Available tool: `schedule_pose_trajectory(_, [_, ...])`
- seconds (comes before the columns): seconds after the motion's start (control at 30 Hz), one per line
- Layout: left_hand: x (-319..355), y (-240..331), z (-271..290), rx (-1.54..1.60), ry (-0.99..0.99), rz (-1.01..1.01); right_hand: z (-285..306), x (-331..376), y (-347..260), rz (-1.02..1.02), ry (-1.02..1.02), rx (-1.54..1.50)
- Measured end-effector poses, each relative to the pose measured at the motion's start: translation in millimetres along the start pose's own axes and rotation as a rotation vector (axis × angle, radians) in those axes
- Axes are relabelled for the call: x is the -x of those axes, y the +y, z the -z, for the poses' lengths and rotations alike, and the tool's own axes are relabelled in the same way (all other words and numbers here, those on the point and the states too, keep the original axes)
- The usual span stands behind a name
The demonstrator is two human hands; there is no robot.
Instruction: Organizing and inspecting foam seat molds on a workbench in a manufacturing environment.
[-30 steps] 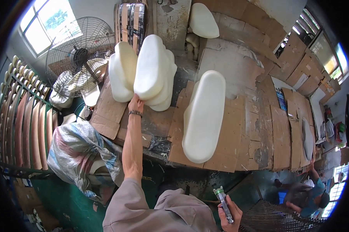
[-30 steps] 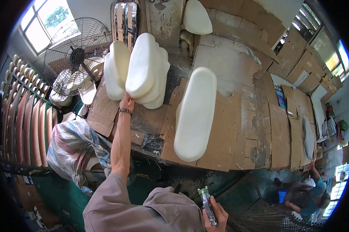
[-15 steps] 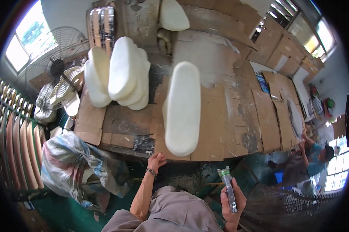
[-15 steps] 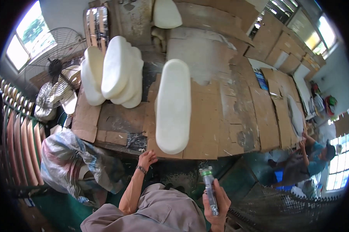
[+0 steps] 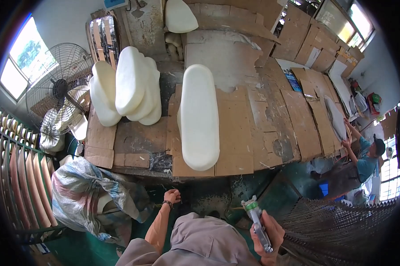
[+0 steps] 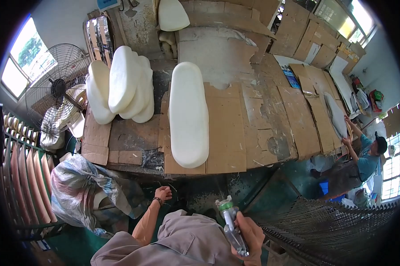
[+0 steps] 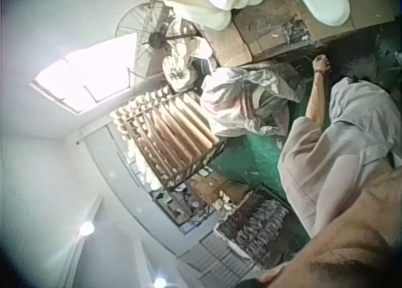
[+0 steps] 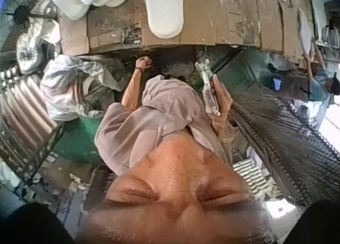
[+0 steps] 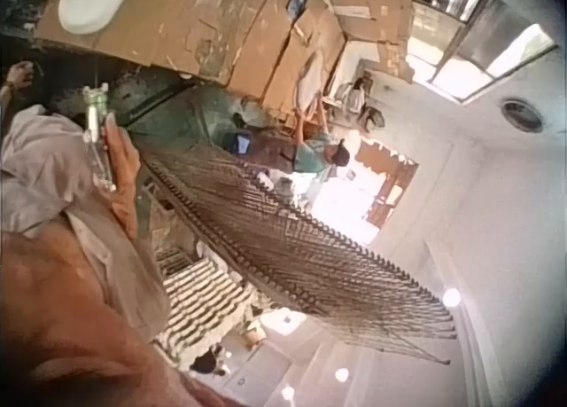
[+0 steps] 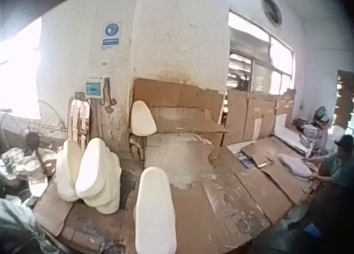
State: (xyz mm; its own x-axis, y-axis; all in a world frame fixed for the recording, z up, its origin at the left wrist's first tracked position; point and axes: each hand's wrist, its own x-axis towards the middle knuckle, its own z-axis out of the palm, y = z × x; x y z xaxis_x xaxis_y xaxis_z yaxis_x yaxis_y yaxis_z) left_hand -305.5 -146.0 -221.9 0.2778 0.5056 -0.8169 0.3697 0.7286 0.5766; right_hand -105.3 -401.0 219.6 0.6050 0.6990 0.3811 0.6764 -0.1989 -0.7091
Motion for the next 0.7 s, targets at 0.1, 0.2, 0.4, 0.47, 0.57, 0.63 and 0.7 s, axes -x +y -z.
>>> schedule_pose_trajectory(0.1, [1.7,-20.1,2.5,-0.045,0.035,0.083,3.3,9.4,1.2,0.020,0.010,0.019])
schedule_pose_trajectory(0.2, [3.8,-43.9,8.8,-0.076,0.063,0.175,8.2,18.1,1.7,0.025,0.028,0.035])
schedule_pose_trajectory(0.4, [5.4,-99.9,31.7,-0.146,0.137,0.296,24.1,34.0,4.4,-0.004,-0.048,0.023])
schedule_pose_trajectory(0.47, [10.5,-113.6,39.4,-0.158,0.178,0.287,27.7,35.5,4.9,0.001,-0.103,-0.018])
schedule_pose_trajectory(0.57, [13.1,-125.8,51.6,-0.127,0.202,0.243,26.3,33.8,5.9,0.006,-0.010,0.072])
schedule_pose_trajectory(0.63, [16.1,-119.4,45.7,-0.152,0.175,0.252,30.5,42.2,8.6,-0.010,-0.144,-0.029])
schedule_pose_trajectory(0.7, [23.2,-105.7,30.9,-0.222,0.194,0.222,28.4,45.0,10.3,-0.016,-0.097,-0.017])
